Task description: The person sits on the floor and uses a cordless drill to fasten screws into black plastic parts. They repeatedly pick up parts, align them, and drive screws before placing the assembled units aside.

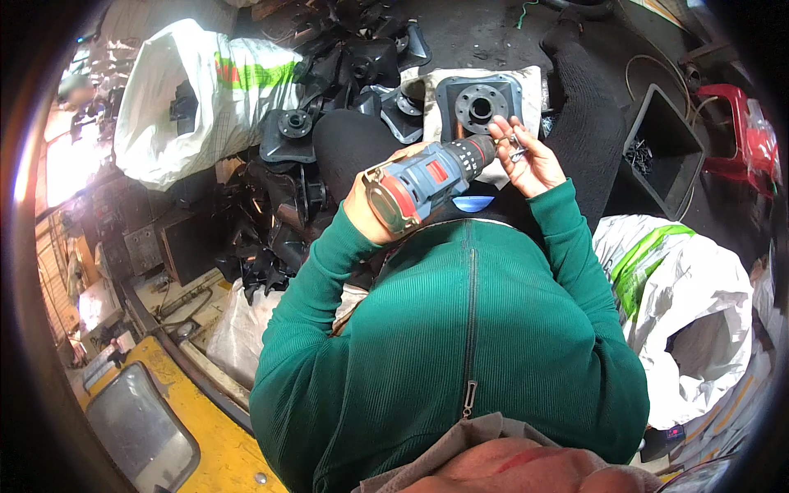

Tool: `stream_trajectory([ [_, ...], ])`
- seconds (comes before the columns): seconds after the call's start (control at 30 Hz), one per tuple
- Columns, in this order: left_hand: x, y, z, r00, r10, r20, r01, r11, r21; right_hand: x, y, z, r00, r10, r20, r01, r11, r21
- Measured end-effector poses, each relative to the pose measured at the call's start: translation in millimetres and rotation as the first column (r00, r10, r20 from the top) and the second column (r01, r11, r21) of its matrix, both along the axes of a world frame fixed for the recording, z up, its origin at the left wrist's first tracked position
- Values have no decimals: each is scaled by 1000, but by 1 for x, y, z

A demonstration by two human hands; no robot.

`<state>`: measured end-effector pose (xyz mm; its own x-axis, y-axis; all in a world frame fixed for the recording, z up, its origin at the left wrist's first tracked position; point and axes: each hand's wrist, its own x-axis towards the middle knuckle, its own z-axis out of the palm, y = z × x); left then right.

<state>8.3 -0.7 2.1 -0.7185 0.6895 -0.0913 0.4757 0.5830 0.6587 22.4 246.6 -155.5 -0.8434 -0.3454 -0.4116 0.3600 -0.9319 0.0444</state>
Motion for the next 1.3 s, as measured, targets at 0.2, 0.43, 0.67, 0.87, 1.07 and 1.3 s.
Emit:
stream_trajectory([
  [0.2, 2, 6, -9, 1000, 15, 22, -15, 1000, -4, 4, -6, 0, 1000, -5, -20, 2, 989, -150],
  [0.43, 6, 11, -3, 990, 117, 81, -120, 992, 32, 5, -9, 2, 999, 5, -42, -8, 997, -80],
  [0.67, 11, 10, 6, 987, 88, 133, -84, 996, -39, 11, -10, 4, 997, 71, 2, -71, 996, 53],
  [0.87, 9, 10, 10, 974, 99, 203, -96, 995, -25, 6, -15, 5, 995, 65, -69, -65, 998, 6],
  [1.07, 2, 6, 7, 998, 68, 17, -65, 984, -164, 5, -12, -7, 992, 99, -72, -91, 990, 103],
  [1.3, -2, 6, 7, 961, 173, 215, -162, 984, -69, -4, -4, -7, 958, 258, -122, -214, 932, 292],
])
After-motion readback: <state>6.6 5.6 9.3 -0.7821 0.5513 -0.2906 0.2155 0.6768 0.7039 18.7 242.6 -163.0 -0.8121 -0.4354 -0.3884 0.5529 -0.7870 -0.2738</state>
